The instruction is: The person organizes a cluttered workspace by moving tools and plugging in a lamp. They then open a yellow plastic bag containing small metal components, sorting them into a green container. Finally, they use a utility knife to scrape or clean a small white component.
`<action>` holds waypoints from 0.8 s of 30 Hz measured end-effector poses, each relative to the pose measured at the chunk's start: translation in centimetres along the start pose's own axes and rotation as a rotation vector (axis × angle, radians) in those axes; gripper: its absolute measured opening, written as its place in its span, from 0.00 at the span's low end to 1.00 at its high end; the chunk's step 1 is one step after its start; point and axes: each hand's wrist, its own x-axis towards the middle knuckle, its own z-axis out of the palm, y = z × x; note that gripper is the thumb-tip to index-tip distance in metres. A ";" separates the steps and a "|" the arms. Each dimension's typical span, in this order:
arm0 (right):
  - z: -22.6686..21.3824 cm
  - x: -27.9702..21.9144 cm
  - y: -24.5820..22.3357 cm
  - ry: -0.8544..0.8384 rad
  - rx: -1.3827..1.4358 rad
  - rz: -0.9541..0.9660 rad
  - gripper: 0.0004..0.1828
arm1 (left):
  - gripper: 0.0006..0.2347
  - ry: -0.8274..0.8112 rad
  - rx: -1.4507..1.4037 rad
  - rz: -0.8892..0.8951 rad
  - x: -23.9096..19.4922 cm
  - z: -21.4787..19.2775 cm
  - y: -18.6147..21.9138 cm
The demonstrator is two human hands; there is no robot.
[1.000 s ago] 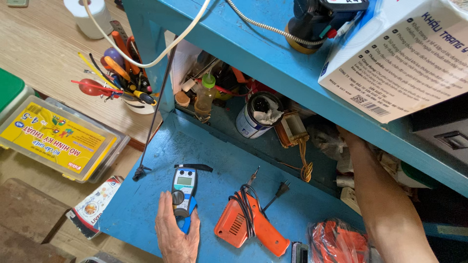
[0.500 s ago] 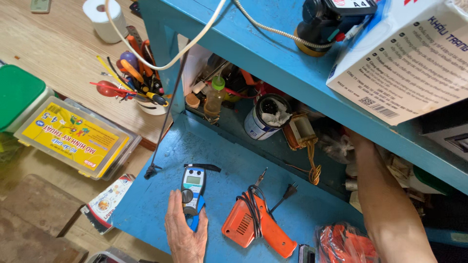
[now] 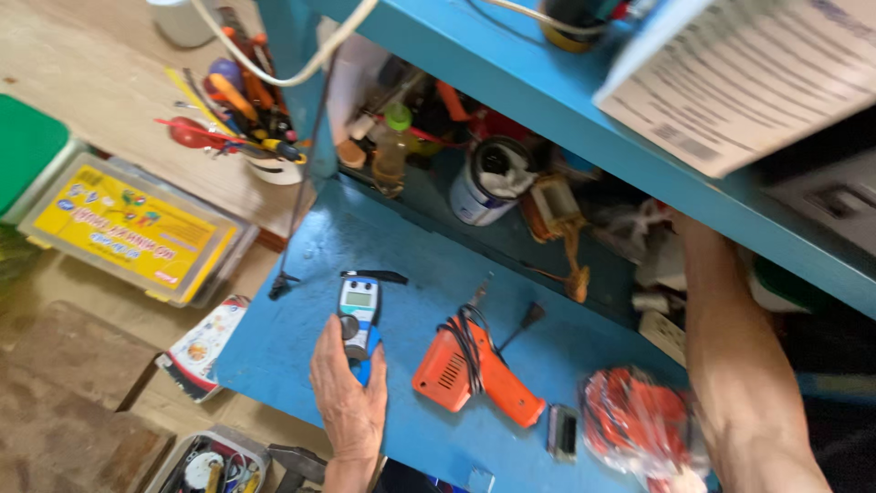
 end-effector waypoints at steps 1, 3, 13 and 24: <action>-0.8 -0.7 0.1 -0.012 -0.009 -0.005 0.18 | 0.31 -0.003 0.007 0.004 -0.1 -0.1 0.1; -2.3 -2.4 -0.4 -0.039 -0.009 -0.032 0.18 | 0.31 -0.027 0.018 0.006 -0.2 -0.3 0.2; -7.3 -9.0 -4.7 -0.217 -0.004 -0.177 0.18 | 0.30 -0.074 0.066 0.039 -0.4 -0.3 0.1; 6.8 -3.4 -0.8 -0.018 0.361 0.420 0.15 | 0.30 -0.111 0.130 -0.013 -0.5 0.3 0.1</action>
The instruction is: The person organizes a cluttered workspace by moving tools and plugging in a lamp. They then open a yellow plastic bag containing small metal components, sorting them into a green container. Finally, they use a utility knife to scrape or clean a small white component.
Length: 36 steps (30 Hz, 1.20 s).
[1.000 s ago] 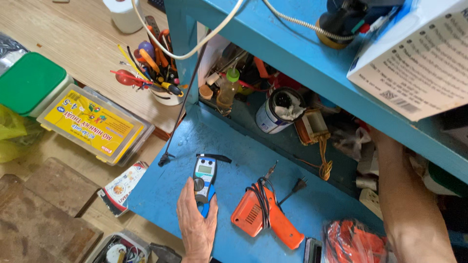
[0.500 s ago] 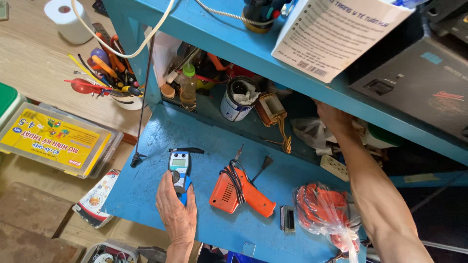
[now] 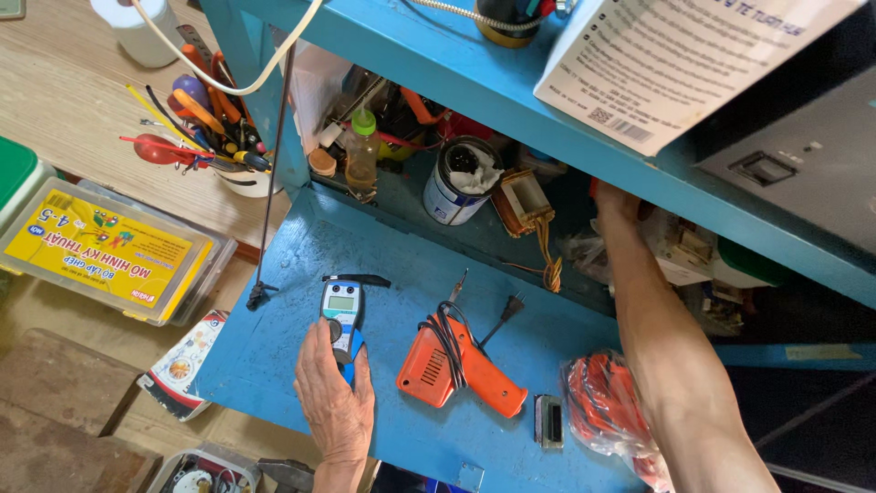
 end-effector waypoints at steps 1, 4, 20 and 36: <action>0.1 0.8 -0.2 -0.025 0.077 0.089 0.14 | 0.30 -0.006 0.008 -0.007 0.0 0.0 0.0; -1.1 2.5 -1.5 -0.107 0.347 0.226 0.14 | 0.30 -0.021 0.024 -0.020 0.1 0.1 0.0; -16.7 -14.0 -3.5 -0.531 1.088 0.310 0.13 | 0.31 0.030 0.015 0.052 -0.2 0.3 -0.2; -16.3 -26.8 7.8 -1.198 0.752 0.410 0.21 | 0.40 0.030 -0.310 0.031 -5.1 -5.3 -2.3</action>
